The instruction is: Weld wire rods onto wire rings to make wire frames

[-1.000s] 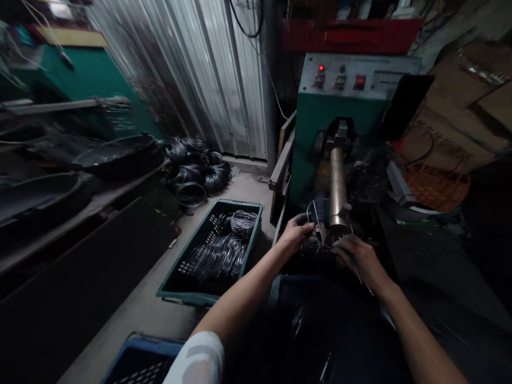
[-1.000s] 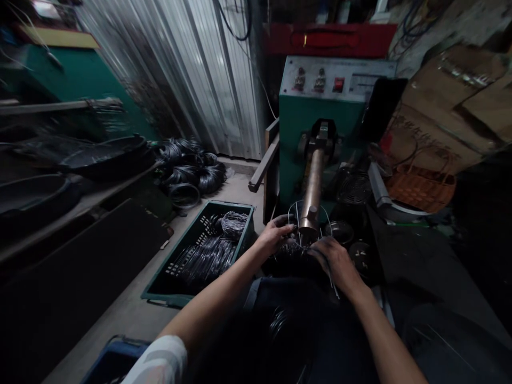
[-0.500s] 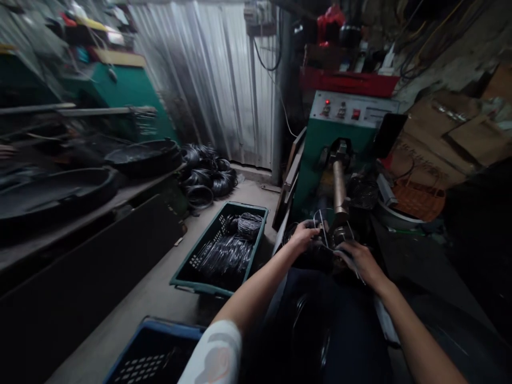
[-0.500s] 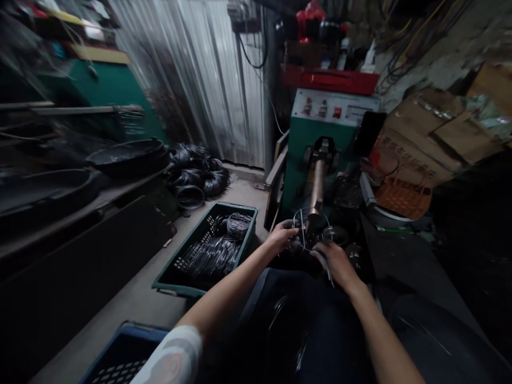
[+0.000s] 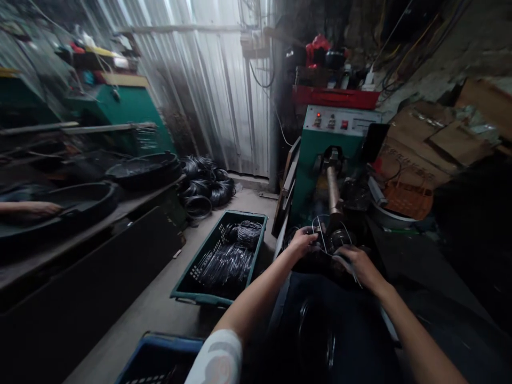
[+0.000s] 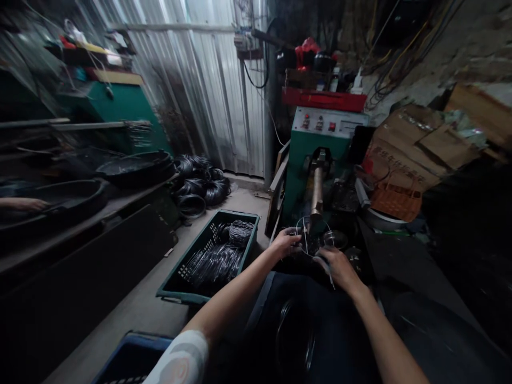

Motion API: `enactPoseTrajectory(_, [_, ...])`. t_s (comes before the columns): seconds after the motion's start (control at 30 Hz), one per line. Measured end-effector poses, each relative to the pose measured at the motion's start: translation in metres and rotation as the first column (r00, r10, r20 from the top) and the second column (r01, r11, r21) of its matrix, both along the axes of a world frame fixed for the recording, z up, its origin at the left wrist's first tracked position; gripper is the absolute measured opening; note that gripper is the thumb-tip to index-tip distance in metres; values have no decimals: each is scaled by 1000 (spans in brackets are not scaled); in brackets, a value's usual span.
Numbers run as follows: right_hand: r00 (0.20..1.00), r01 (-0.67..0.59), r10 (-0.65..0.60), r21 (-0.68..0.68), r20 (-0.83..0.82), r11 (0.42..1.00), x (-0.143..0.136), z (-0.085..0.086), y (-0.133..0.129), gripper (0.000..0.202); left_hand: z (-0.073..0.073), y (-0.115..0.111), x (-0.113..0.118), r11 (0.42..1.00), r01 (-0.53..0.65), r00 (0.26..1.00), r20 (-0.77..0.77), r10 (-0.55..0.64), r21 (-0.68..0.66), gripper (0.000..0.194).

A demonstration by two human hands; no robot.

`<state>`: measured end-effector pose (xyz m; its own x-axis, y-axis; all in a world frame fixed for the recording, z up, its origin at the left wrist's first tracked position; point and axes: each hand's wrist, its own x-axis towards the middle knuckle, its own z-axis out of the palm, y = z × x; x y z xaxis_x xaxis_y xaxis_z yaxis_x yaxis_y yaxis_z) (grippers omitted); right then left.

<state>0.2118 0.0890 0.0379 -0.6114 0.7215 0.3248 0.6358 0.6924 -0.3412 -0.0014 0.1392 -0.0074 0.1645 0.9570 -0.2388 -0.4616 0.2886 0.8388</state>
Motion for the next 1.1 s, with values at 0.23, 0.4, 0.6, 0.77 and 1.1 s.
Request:
enactPoseTrajectory(0.23, [1000,15,-15,-5,-10,1000,7,-2,-2,17,2,0,7,1000,19,1000,21,-19,20,38])
enactPoseTrajectory(0.4, [1000,14,-14,10,-6,1000,10,-2,-1,15,10,-6,10,1000,2,1000,13,-2,4,36])
enactPoseTrajectory(0.6, [1000,10,-9,31,-18,999,10,2,10,16,17,2,10,999,-39,999,-10,39,1,38])
enactPoseTrajectory(0.77, [999,9,-8,27,-35,1000,11,1,31,15,6,22,8,999,-50,999,-1,50,14,41])
enactPoseTrajectory(1.1, [995,-50,52,31,-84,998,2,5,65,12,9,60,3,997,-43,998,-49,46,67,34])
